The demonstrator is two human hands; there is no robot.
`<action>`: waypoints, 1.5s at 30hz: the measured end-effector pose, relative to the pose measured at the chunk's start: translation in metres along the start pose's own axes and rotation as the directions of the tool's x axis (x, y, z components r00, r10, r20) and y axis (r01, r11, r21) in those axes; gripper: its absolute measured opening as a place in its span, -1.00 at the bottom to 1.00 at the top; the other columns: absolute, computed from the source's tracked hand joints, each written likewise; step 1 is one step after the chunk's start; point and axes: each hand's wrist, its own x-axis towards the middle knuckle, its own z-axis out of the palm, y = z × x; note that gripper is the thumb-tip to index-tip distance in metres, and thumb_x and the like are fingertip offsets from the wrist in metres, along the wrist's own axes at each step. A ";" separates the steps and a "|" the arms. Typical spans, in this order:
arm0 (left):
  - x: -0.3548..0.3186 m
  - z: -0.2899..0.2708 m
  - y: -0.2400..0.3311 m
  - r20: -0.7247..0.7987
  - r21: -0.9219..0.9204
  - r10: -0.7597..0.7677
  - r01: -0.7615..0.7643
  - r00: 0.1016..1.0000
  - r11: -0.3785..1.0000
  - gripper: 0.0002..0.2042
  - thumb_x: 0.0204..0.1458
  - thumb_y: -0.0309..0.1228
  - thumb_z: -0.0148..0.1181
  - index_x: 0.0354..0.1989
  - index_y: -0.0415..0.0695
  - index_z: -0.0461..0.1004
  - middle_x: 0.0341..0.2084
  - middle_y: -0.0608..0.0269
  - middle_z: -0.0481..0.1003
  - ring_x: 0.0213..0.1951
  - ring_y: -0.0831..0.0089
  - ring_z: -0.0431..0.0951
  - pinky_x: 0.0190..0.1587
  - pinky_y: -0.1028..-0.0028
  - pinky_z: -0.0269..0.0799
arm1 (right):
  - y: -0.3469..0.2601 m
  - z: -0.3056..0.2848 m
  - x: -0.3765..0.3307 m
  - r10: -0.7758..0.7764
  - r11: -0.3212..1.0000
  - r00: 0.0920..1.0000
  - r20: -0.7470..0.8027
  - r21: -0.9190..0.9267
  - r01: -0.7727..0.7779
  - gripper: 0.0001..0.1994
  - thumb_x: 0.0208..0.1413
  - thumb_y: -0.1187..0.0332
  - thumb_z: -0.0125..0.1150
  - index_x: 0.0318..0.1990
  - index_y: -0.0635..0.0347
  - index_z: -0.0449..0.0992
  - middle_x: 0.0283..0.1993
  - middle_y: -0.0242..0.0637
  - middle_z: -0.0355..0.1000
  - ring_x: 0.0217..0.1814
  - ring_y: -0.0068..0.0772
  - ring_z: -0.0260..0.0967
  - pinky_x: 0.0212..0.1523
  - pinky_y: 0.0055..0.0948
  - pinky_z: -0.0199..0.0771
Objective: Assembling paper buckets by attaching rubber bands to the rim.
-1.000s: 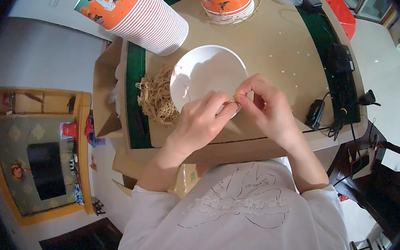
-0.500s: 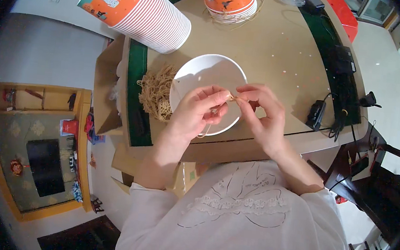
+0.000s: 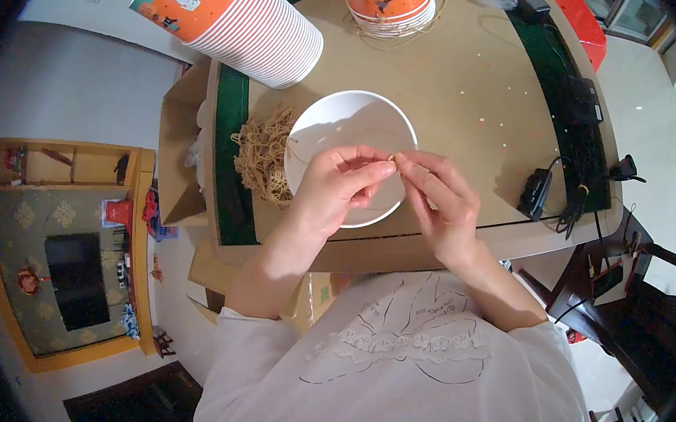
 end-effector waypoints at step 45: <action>-0.013 0.024 -0.020 -0.158 0.561 0.588 -0.418 0.793 0.714 -0.90 0.07 -0.57 0.12 -0.24 -0.24 0.49 -0.42 0.35 0.53 -0.45 0.74 0.39 -0.46 0.72 0.28 | -0.006 -0.004 0.013 0.176 0.982 0.977 0.122 0.042 -0.182 -0.92 -0.01 0.51 0.25 -0.33 0.22 0.51 -0.43 -0.29 0.37 -0.56 -0.43 0.35 -0.56 -0.48 0.35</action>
